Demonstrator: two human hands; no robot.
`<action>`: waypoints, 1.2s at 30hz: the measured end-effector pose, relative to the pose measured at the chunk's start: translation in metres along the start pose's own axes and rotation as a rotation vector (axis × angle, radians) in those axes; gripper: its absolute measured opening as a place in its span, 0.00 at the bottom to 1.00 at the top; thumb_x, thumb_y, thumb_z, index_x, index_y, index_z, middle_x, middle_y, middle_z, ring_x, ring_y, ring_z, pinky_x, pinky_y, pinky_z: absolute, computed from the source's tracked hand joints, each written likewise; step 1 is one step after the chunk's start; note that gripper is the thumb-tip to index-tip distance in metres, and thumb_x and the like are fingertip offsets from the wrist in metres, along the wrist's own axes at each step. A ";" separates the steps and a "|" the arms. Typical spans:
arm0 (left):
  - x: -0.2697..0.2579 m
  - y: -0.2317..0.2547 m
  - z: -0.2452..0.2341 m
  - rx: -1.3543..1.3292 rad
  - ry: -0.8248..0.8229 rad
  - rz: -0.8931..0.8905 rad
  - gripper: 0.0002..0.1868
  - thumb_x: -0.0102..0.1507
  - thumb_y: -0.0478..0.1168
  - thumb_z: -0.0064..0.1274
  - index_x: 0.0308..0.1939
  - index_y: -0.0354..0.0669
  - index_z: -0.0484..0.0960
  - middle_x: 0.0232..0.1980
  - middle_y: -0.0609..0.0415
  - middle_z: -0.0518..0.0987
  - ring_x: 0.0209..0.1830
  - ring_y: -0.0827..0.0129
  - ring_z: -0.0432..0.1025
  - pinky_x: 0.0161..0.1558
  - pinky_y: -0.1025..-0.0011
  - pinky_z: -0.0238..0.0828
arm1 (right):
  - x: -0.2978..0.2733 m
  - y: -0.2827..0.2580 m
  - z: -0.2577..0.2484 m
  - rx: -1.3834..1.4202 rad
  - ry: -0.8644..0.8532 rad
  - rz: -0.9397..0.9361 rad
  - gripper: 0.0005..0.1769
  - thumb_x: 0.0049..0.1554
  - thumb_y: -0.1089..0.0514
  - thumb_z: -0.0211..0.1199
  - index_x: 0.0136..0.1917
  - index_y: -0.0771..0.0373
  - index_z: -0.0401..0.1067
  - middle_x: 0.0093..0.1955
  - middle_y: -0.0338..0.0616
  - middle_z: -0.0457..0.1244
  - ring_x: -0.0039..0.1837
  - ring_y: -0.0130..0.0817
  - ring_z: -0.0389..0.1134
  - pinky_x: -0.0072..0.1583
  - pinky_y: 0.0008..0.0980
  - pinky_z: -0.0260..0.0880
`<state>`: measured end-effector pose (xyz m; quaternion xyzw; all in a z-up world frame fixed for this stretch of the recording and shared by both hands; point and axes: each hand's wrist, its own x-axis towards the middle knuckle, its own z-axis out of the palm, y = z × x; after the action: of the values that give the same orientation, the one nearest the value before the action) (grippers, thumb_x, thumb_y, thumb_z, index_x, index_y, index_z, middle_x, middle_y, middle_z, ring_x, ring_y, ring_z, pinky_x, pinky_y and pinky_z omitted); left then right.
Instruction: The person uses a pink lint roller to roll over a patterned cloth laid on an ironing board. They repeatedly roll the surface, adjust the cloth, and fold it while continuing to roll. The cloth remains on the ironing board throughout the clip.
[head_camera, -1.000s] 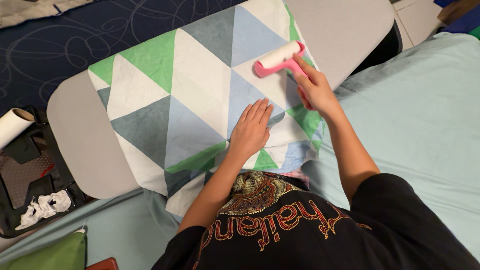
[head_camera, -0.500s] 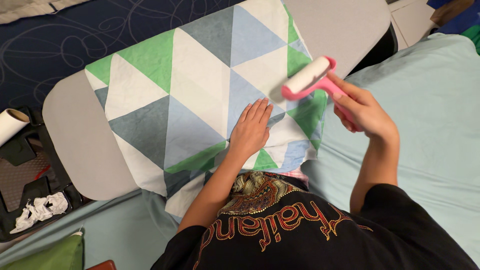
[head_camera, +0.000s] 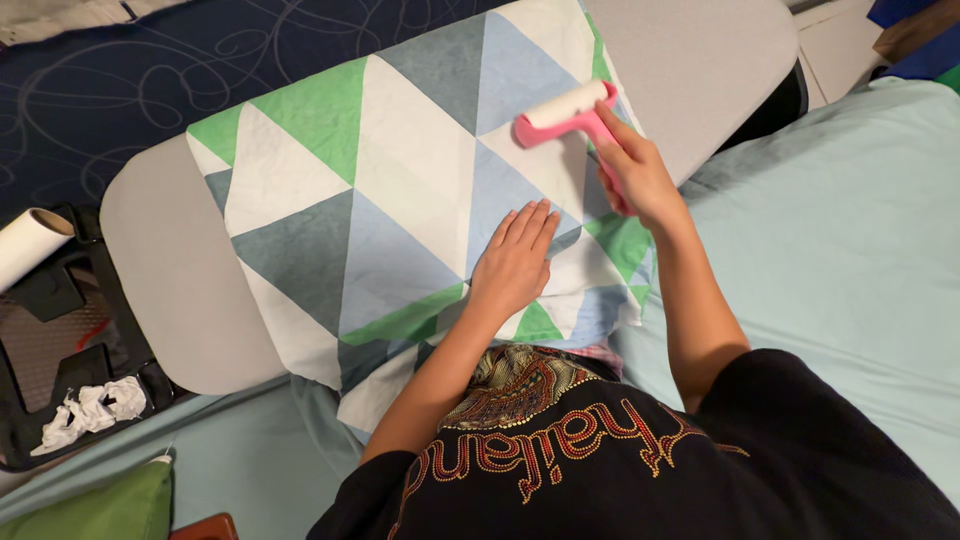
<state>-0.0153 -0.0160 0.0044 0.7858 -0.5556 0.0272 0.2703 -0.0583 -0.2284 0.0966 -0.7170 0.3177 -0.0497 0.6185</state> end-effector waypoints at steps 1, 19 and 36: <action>-0.001 0.000 0.000 -0.003 -0.001 0.003 0.37 0.58 0.40 0.56 0.72 0.34 0.67 0.76 0.42 0.65 0.77 0.54 0.58 0.77 0.58 0.50 | 0.013 -0.001 0.002 -0.017 -0.008 -0.036 0.31 0.68 0.53 0.48 0.83 0.47 0.56 0.28 0.33 0.52 0.25 0.22 0.49 0.27 0.27 0.51; 0.002 -0.001 -0.006 -0.129 -0.029 -0.028 0.37 0.64 0.57 0.56 0.69 0.36 0.68 0.75 0.41 0.63 0.77 0.51 0.57 0.76 0.54 0.50 | 0.248 0.088 -0.101 0.441 0.205 -0.455 0.36 0.74 0.52 0.58 0.84 0.40 0.38 0.40 0.43 0.62 0.36 0.32 0.65 0.35 0.34 0.68; -0.164 -0.237 -0.128 0.336 0.432 -0.835 0.37 0.70 0.52 0.60 0.71 0.25 0.68 0.77 0.23 0.59 0.78 0.31 0.50 0.73 0.44 0.44 | 0.131 0.130 -0.145 -0.472 0.782 -0.772 0.19 0.63 0.67 0.63 0.68 0.64 0.69 0.59 0.49 0.61 0.55 0.37 0.64 0.56 0.34 0.69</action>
<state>0.1654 0.2394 -0.0365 0.9503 -0.1129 0.1681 0.2366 -0.0726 -0.4245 -0.0317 -0.8271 0.2406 -0.4592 0.2171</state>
